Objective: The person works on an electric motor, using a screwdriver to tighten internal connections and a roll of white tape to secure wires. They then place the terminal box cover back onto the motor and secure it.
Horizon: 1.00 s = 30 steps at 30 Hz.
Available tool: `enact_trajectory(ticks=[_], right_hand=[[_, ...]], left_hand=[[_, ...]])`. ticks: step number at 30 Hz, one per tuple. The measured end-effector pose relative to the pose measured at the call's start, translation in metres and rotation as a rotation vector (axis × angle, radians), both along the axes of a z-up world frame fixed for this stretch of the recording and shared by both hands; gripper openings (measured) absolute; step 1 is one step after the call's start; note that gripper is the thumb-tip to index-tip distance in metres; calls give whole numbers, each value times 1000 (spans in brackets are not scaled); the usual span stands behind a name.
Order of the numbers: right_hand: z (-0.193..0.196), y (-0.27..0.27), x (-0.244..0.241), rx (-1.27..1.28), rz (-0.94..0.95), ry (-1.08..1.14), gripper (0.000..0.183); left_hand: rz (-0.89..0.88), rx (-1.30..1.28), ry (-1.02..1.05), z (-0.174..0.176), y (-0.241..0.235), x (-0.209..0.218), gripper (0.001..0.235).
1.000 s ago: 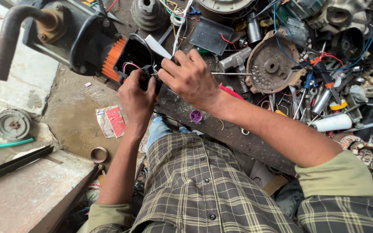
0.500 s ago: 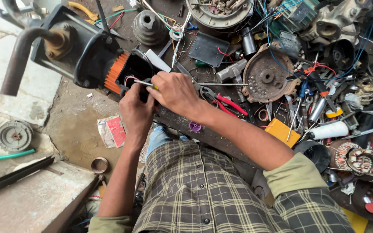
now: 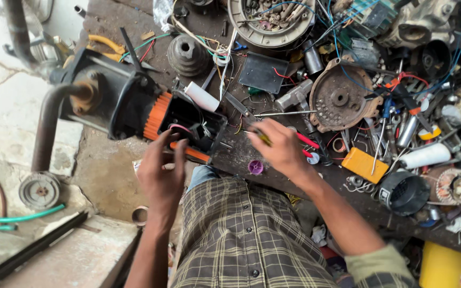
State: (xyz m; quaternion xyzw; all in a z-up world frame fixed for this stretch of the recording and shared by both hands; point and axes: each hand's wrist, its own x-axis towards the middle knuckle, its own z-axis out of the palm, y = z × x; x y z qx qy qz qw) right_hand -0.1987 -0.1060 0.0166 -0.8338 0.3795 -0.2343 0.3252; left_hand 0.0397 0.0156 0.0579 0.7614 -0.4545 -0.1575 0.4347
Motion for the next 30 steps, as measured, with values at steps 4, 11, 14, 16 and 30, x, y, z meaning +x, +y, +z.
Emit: enact_trajectory(ticks=[4,11,14,16,30], right_hand=[[-49,39,-54,81,-262,212,20],[-102,72,-72,60,-481,512,21],[-91,52,-64,73,-637,284,15],[-80,20,-56,78,-661,132,15],[-81,-269,-10,-54,-749,328,53]], left_hand=[[-99,-52,-88,14,-20,44,18],[-361,-78,-42,8,-88,72,20],[-471,-59,-40,-1,-116,76,19],[-515,-37,21,-6,-134,76,18],[-501,111,-36,-72,-309,59,30]])
